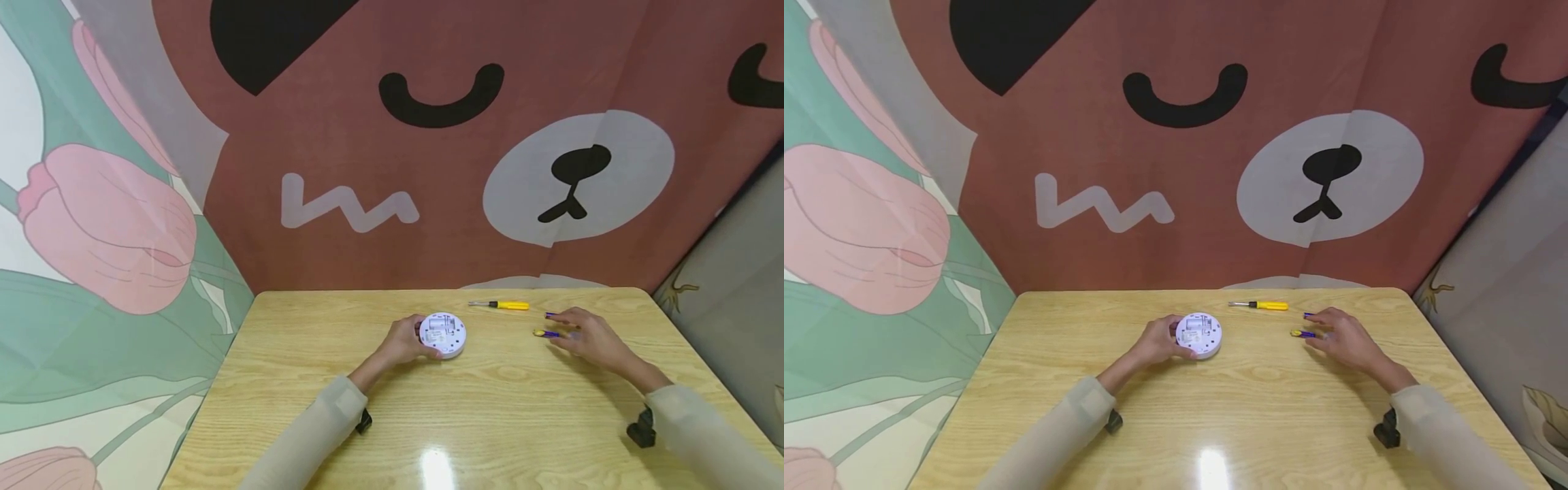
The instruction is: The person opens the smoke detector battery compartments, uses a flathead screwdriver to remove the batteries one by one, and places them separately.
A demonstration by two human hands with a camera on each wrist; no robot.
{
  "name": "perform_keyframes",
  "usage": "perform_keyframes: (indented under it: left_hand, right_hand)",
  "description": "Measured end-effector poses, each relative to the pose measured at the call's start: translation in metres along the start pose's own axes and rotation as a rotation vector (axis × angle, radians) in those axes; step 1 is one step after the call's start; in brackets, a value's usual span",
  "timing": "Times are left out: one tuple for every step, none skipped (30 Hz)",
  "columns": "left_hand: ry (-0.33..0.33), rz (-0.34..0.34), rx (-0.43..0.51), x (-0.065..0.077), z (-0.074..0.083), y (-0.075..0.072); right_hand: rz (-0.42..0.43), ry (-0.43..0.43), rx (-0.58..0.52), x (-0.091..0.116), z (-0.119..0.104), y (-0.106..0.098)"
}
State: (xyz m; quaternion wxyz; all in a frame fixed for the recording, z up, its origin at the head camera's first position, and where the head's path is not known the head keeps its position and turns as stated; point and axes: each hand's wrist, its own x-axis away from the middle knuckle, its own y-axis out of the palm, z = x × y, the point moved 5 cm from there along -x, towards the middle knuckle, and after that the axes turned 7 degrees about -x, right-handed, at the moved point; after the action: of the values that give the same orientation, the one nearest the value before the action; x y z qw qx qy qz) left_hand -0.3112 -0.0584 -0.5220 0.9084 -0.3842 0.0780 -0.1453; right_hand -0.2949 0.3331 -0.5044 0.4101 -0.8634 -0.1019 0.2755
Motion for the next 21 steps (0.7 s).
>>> perform_keyframes:
  left_hand:
    - [0.0, -0.002, -0.002, 0.0, 0.0, 0.0]
    - [0.0, -0.003, -0.005, 0.0, 0.0, 0.0]
    - [0.0, -0.004, -0.008, 0.0, 0.0, 0.0]
    - [0.0, -0.006, -0.009, 0.0, 0.0, 0.0]
    - [0.003, -0.005, -0.01, 0.0, 0.0, 0.0]
    - [0.004, -0.007, -0.009, 0.0, 0.001, 0.0]
    - [0.004, -0.007, -0.01, 0.0, 0.001, 0.0]
    - [0.004, -0.007, -0.01, 0.0, 0.001, 0.0]
    - [0.004, -0.007, -0.009, 0.0, 0.001, 0.0]
    - [0.004, -0.006, -0.009, 0.0, 0.001, 0.0]
    - [0.004, -0.005, -0.009, 0.0, 0.001, -0.001]
    - [0.001, -0.006, -0.011, 0.0, 0.001, -0.001]
    - [0.001, -0.004, -0.012, 0.0, 0.001, -0.001]
    - [0.001, -0.004, -0.012, 0.0, 0.0, -0.001]
    - [0.002, -0.004, -0.012, 0.0, 0.0, -0.001]
    - [0.001, -0.004, -0.011, 0.0, 0.001, -0.001]
    - [0.001, -0.005, -0.009, 0.0, 0.001, -0.002]
    - [0.0, -0.007, -0.007, 0.0, 0.001, -0.002]
    - [-0.002, -0.009, -0.003, 0.0, 0.001, -0.002]
    - [-0.004, -0.012, 0.0, 0.0, 0.001, -0.002]
    - [-0.005, -0.013, 0.002, 0.0, 0.001, -0.002]
  right_hand:
    - [0.0, -0.003, 0.009, 0.001, 0.0, -0.001]
    - [-0.001, -0.009, 0.024, 0.002, 0.0, -0.002]
    - [-0.003, -0.015, 0.032, 0.003, 0.001, -0.003]
    - [-0.006, -0.02, 0.044, 0.004, 0.002, -0.004]
    - [-0.007, -0.02, 0.056, 0.004, 0.002, -0.005]
    - [-0.012, -0.02, 0.069, 0.005, 0.003, -0.005]
    - [-0.014, -0.019, 0.082, 0.006, 0.003, -0.006]
    - [-0.022, -0.016, 0.089, 0.007, 0.003, -0.007]
    - [-0.029, -0.01, 0.093, 0.008, 0.004, -0.008]
    - [-0.035, -0.001, 0.098, 0.009, 0.003, -0.01]
    - [-0.042, 0.006, 0.099, 0.009, 0.004, -0.011]
    - [-0.048, 0.009, 0.102, 0.01, 0.004, -0.012]
    - [-0.052, 0.014, 0.104, 0.01, 0.004, -0.014]
    - [-0.058, 0.02, 0.102, 0.011, 0.005, -0.015]
    - [-0.059, 0.02, 0.105, 0.012, 0.006, -0.016]
    - [-0.059, 0.018, 0.11, 0.012, 0.007, -0.017]
    - [-0.059, 0.012, 0.118, 0.013, 0.007, -0.018]
    - [-0.057, 0.003, 0.128, 0.014, 0.009, -0.018]
    - [-0.059, 0.002, 0.133, 0.015, 0.01, -0.018]
    - [-0.061, -0.003, 0.139, 0.016, 0.012, -0.019]
    - [-0.059, -0.012, 0.149, 0.017, 0.013, -0.019]
